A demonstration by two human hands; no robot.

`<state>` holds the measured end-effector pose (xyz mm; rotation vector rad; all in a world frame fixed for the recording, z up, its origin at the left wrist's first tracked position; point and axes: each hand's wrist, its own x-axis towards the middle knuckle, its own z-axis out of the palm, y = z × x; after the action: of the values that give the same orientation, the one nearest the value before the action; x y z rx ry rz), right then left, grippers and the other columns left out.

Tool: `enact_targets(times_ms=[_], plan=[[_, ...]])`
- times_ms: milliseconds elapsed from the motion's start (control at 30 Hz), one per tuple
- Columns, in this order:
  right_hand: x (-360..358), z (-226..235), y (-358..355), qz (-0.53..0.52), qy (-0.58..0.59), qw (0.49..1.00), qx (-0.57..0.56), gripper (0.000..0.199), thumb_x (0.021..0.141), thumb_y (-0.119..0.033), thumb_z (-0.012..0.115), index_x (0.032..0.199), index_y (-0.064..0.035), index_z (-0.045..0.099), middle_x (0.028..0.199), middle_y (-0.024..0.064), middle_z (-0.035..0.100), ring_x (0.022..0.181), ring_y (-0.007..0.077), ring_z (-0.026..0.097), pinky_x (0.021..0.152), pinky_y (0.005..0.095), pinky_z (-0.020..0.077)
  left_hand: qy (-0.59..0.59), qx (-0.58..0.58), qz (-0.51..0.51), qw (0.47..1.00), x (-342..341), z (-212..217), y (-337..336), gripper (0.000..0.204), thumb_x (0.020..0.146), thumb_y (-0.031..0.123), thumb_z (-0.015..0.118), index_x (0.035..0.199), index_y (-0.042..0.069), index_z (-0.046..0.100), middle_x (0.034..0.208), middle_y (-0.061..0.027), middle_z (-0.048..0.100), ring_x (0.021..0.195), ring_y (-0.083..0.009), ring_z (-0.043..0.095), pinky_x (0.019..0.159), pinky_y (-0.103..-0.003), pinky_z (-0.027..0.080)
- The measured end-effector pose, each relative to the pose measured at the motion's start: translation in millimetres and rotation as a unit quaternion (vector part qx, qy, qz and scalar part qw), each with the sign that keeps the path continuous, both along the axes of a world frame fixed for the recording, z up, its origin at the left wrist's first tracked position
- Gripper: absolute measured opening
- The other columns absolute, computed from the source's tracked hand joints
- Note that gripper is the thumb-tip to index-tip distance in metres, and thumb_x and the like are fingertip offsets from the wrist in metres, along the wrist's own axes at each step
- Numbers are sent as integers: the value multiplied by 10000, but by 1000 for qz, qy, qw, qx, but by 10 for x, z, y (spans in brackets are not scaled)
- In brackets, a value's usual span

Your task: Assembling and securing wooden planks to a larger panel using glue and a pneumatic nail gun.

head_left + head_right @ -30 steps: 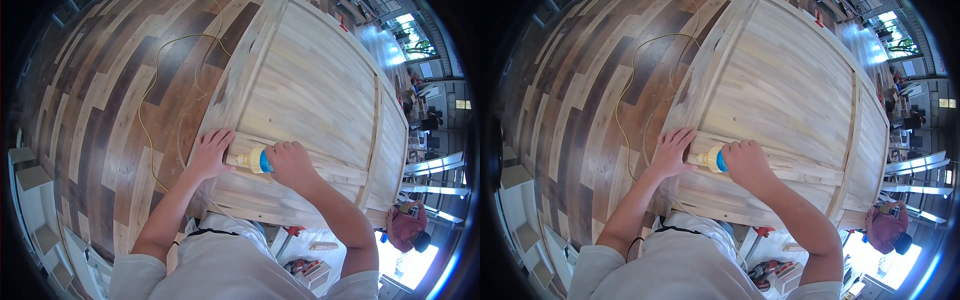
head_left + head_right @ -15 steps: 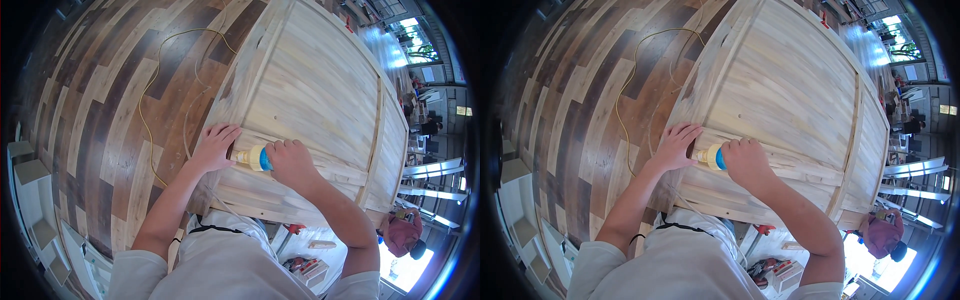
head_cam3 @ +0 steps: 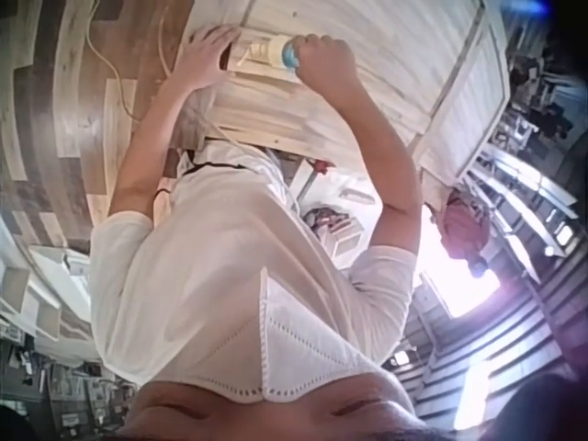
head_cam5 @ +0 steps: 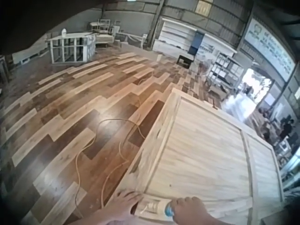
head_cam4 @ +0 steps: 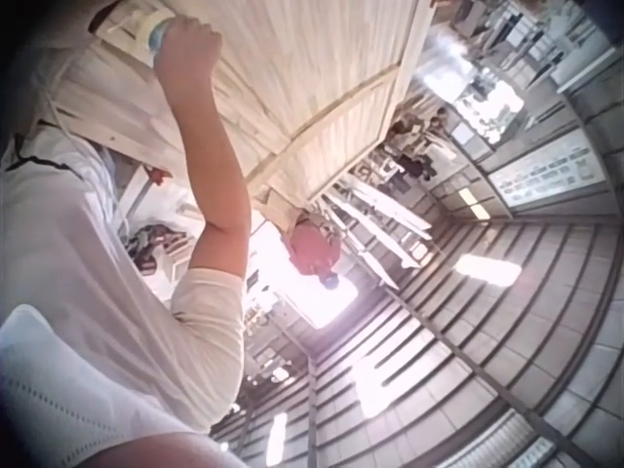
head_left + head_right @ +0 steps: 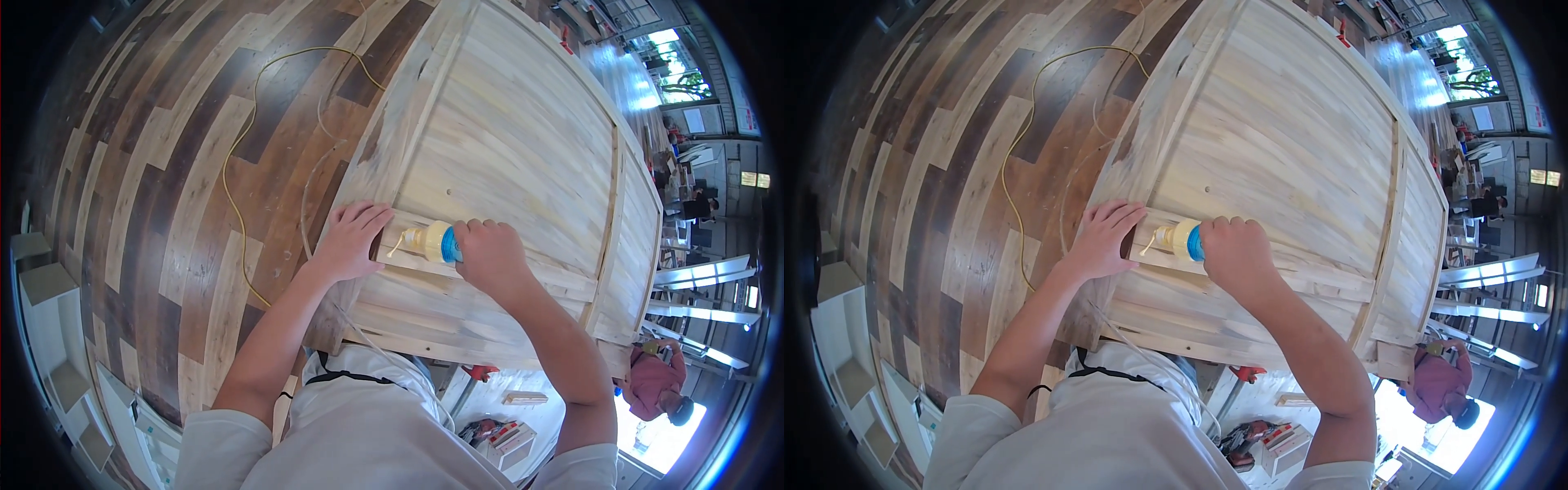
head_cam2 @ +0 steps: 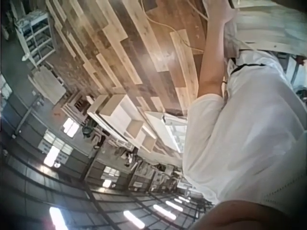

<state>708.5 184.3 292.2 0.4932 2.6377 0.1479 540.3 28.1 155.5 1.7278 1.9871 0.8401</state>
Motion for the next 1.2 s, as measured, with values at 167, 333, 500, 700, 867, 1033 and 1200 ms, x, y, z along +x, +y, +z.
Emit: enact_targets(times_ms=[167, 333, 500, 700, 867, 1033, 1200], plan=[[231, 31, -58, -18, 26, 999, 1, 197, 678, -107, 666, 860, -68, 600, 784, 76, 632, 725, 242, 640, 611, 364, 479, -1, -4, 3, 1000, 4, 0, 10, 949, 491, 233, 857, 1345, 135, 454, 1399, -27, 463, 1301, -242, 383, 1062, -444, 264], [532, 65, -11, -33, -9, 999, -18, 205, 690, -111, 666, 878, -63, 601, 797, 78, 635, 731, 245, 644, 621, 366, 488, -2, -1, -2, 1000, 22, 47, 24, 893, 514, 236, 844, 1320, 124, 475, 1380, -36, 470, 1292, -244, 385, 1052, -452, 272], [594, 62, 230, -97, 9, 995, 29, 199, 700, -115, 666, 885, -69, 611, 822, 84, 648, 755, 247, 651, 629, 371, 494, 11, -27, -2, 1000, 34, 88, 57, 919, 507, 243, 856, 1334, 135, 468, 1385, -12, 468, 1297, -233, 382, 1056, -454, 271], [1074, 115, 151, -88, -57, 994, -12, 184, 702, -109, 659, 879, -77, 619, 824, 85, 651, 766, 252, 654, 632, 371, 496, 24, -35, 6, 999, 61, 112, 77, 935, 493, 225, 861, 1336, 146, 462, 1388, -12, 465, 1304, -249, 371, 1073, -438, 249], [1337, 45, 459, -152, -36, 988, 19, 262, 664, -186, 715, 873, -79, 600, 827, 91, 645, 786, 275, 653, 658, 389, 515, 27, -37, -6, 999, 93, 97, 99, 956, 470, 210, 862, 1337, 148, 465, 1408, -12, 454, 1305, -261, 368, 1078, -446, 241], [1584, 21, 593, -216, -15, 976, 24, 250, 666, -180, 709, 873, -79, 611, 841, 98, 651, 791, 279, 656, 663, 394, 516, 35, -50, -3, 998, 120, 81, 125, 999, 427, 186, 872, 1341, 149, 470, 1405, -12, 465, 1303, -260, 376, 1078, -444, 246], [1972, 99, 577, -207, -64, 976, -14, 224, 679, -169, 695, 872, -87, 616, 847, 94, 654, 797, 282, 662, 676, 404, 525, 52, -42, -6, 998, 137, 114, 134, 998, 420, 155, 865, 1338, 139, 472, 1395, -17, 480, 1300, -271, 385, 1076, -435, 263]])
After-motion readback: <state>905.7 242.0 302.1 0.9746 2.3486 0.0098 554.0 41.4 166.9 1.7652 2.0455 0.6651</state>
